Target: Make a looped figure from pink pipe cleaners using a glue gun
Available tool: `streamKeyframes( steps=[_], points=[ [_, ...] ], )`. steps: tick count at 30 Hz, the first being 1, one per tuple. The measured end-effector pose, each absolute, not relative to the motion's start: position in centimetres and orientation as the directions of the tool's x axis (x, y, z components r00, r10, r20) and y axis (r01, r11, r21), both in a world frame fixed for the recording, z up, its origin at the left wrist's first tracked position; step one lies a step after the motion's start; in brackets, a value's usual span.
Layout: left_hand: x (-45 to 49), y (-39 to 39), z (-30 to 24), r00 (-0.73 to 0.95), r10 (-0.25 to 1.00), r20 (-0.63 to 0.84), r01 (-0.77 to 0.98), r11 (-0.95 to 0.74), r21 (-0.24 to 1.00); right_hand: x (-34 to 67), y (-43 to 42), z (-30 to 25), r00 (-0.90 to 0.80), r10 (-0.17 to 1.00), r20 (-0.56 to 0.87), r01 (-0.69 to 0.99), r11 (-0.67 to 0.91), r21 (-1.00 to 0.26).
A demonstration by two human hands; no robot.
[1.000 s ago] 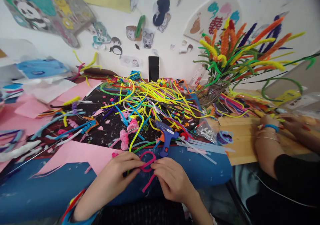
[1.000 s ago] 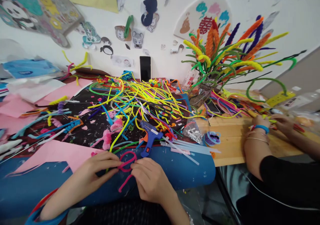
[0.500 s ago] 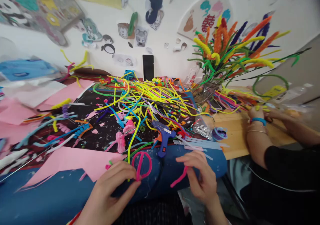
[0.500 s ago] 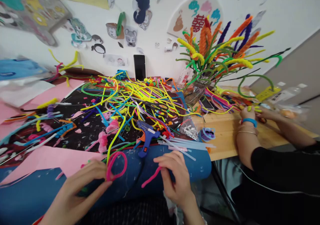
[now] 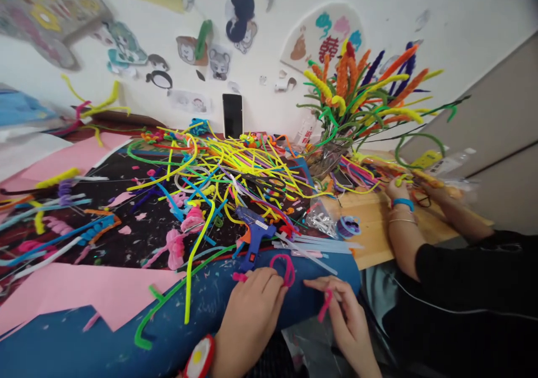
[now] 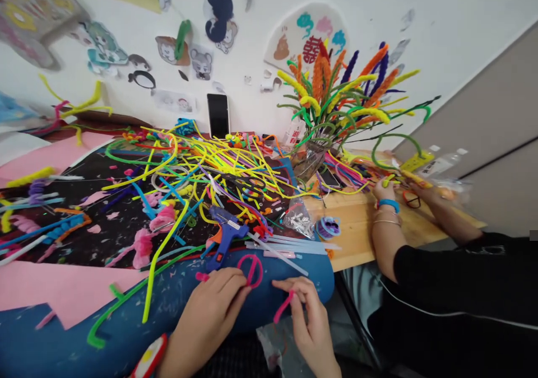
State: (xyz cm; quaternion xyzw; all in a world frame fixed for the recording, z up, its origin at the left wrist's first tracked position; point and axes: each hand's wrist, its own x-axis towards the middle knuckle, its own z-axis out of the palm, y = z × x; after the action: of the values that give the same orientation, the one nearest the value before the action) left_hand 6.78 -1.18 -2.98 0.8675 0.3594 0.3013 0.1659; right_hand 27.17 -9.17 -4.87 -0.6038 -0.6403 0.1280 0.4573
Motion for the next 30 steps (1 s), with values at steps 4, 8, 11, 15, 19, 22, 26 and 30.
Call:
streamKeyframes(
  steps=[4,8,11,15,19,22,26,30],
  points=[
    [5.5,-0.7,-3.6,0.477,0.759,0.444,0.522,-0.651,0.551,26.0,-8.8,-5.2,0.141,0.884,0.446,0.664,0.250,-0.705],
    [4.9,-0.7,-3.5,0.465,0.765,0.446,0.528,-0.644,0.554,25.2,-7.8,-5.7,-0.008,0.877,0.480,0.737,0.330,-0.590],
    [4.9,-0.7,-3.2,0.472,0.772,0.426,0.499,-0.632,0.592,25.7,-7.1,-6.0,0.011,0.865,0.502,0.790,0.300,-0.534],
    [5.2,-0.7,-2.4,0.563,0.721,0.404,0.458,-0.679,0.573,26.7,-6.8,-5.6,0.172,0.852,0.495,0.760,0.204,-0.616],
    [5.6,-0.5,-2.3,0.624,0.674,0.395,0.468,-0.728,0.501,26.8,-6.4,-5.1,0.076,0.877,0.475,0.686,0.300,-0.663],
    [5.7,-0.4,-2.6,0.610,0.673,0.419,0.513,-0.738,0.438,26.3,-5.5,-5.3,-0.022,0.858,0.513,0.696,0.382,-0.608],
    [5.6,-0.5,-2.5,0.588,0.666,0.459,0.561,-0.745,0.360,25.8,-4.2,-5.6,-0.078,0.851,0.519,0.727,0.405,-0.555],
    [5.4,-0.7,-2.3,0.563,0.680,0.469,0.597,-0.728,0.338,25.7,-3.4,-5.2,-0.147,0.878,0.455,0.749,0.400,-0.529]
  ],
)
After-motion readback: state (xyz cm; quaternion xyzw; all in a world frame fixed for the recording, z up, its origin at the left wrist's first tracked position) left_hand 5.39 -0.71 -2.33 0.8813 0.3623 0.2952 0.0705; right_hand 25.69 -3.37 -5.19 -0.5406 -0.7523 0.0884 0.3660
